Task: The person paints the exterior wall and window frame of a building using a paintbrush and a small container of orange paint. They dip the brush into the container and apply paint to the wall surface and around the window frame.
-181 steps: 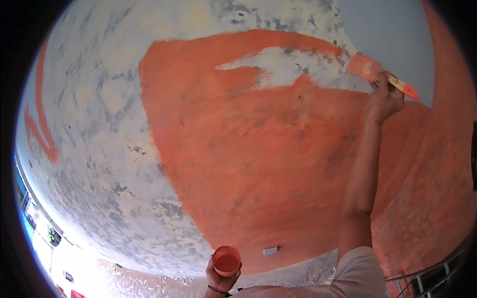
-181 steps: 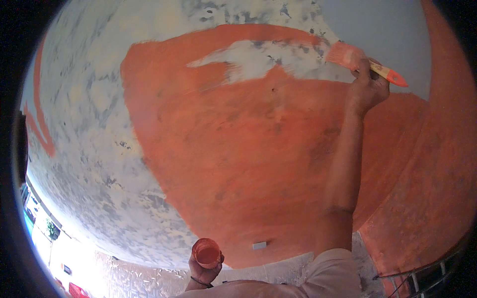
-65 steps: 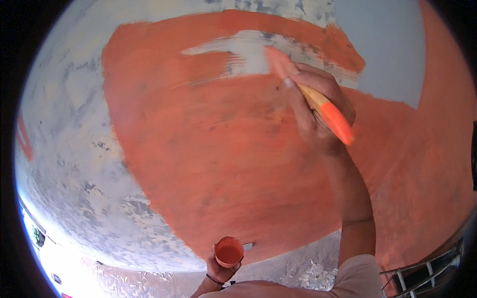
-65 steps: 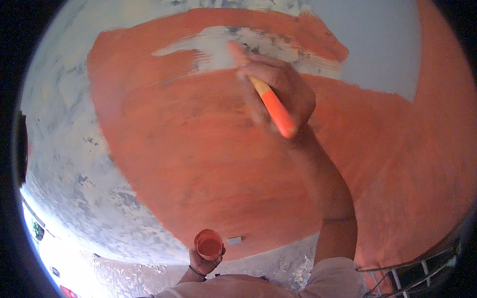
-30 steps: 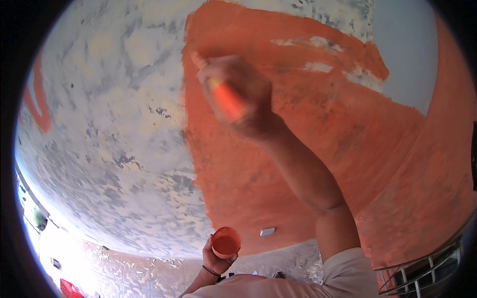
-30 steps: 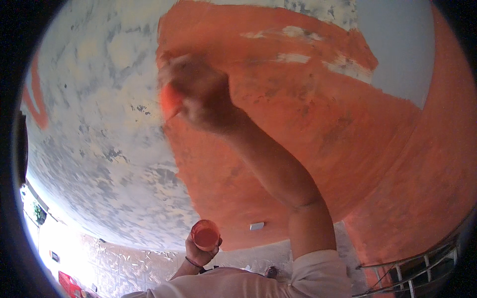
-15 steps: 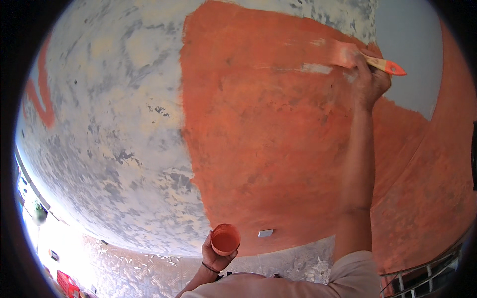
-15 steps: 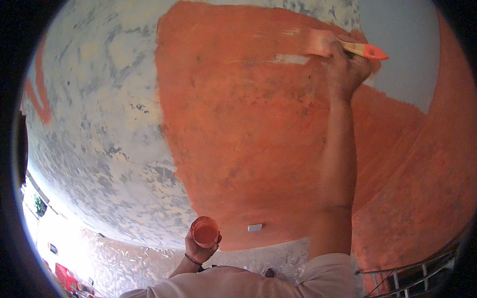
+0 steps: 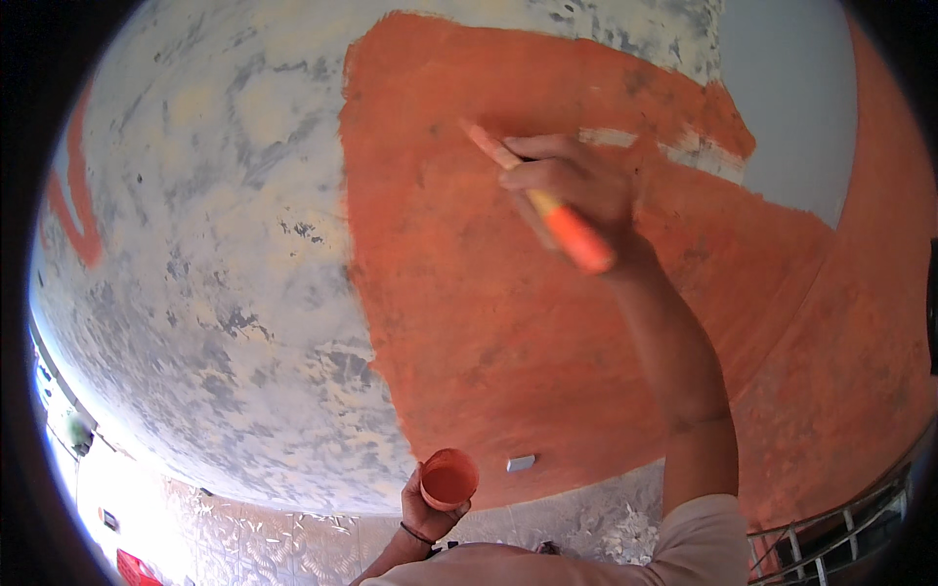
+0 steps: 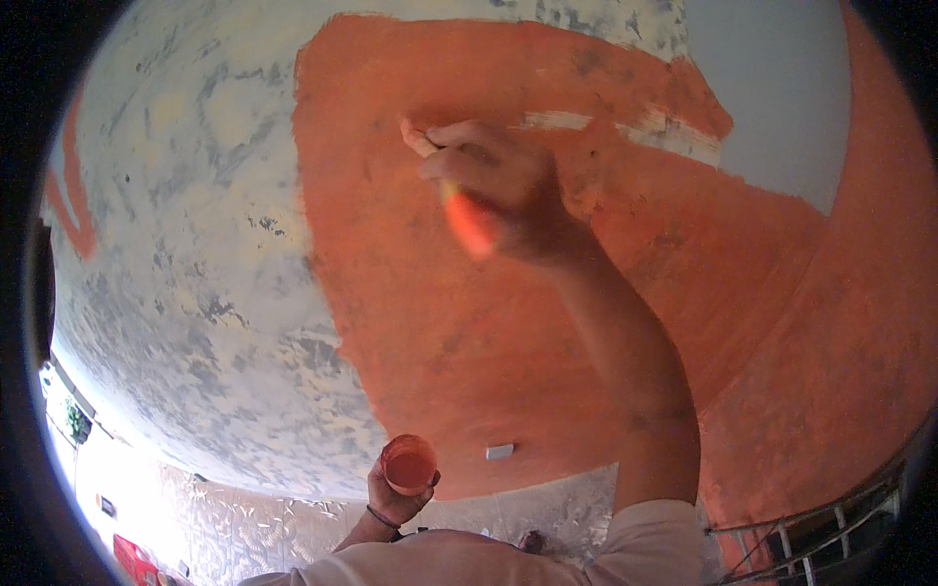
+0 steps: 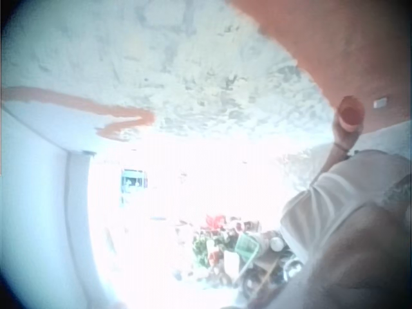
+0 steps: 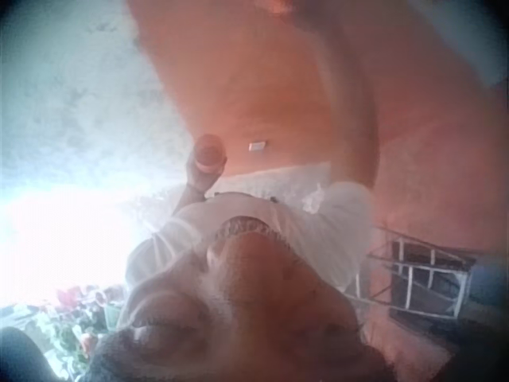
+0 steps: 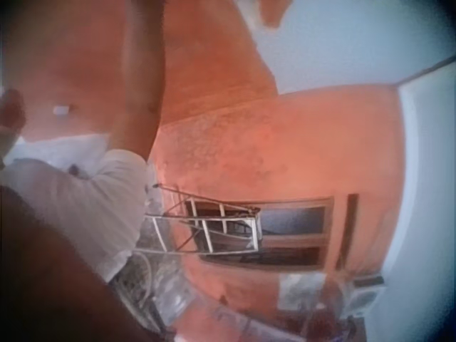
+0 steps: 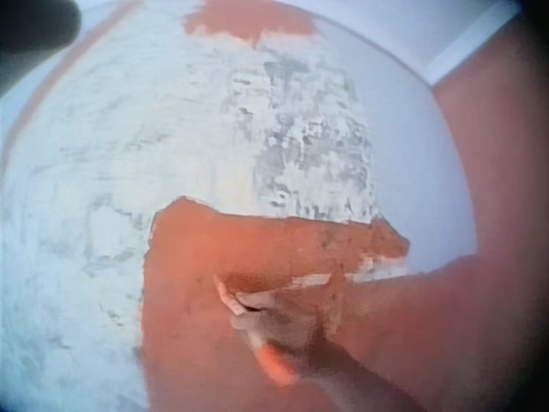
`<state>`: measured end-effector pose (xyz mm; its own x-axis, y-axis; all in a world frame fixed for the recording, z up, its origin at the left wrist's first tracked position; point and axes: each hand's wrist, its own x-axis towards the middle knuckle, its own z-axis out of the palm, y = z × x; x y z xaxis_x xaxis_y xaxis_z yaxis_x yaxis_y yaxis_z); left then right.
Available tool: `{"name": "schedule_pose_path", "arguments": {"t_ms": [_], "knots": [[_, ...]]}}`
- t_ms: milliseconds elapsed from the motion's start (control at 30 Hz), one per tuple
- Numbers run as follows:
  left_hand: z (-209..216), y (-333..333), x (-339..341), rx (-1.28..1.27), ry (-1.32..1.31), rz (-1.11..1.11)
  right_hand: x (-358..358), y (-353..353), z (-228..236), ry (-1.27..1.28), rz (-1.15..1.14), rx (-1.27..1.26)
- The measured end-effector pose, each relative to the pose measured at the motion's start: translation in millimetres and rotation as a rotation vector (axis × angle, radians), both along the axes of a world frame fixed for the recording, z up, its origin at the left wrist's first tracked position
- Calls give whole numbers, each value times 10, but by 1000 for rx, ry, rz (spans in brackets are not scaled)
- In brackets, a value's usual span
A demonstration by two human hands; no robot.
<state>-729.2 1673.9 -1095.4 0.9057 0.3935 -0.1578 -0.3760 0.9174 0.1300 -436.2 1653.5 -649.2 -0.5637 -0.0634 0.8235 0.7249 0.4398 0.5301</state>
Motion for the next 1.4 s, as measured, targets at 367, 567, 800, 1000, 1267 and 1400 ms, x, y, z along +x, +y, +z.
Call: {"name": "schedule_pose_path", "arguments": {"t_ms": [367,567,800,1000,1267,1400], "knots": [[-115,11,129,-73,-50,-50,1176,-781,307,711,-172,70],[-60,54,204,-68,-47,-52,463,-418,-363,64,-100,-177],[35,-39,213,-20,-34,-97,1344,-1092,467,737,-248,160],[-35,-49,281,-88,-54,-161,916,-683,-81,40,-714,235],[129,-55,202,-136,-39,-136,297,-612,-242,674,173,-547],[-50,-52,191,-38,-52,-150,1326,-1000,460,894,50,-470]]}}
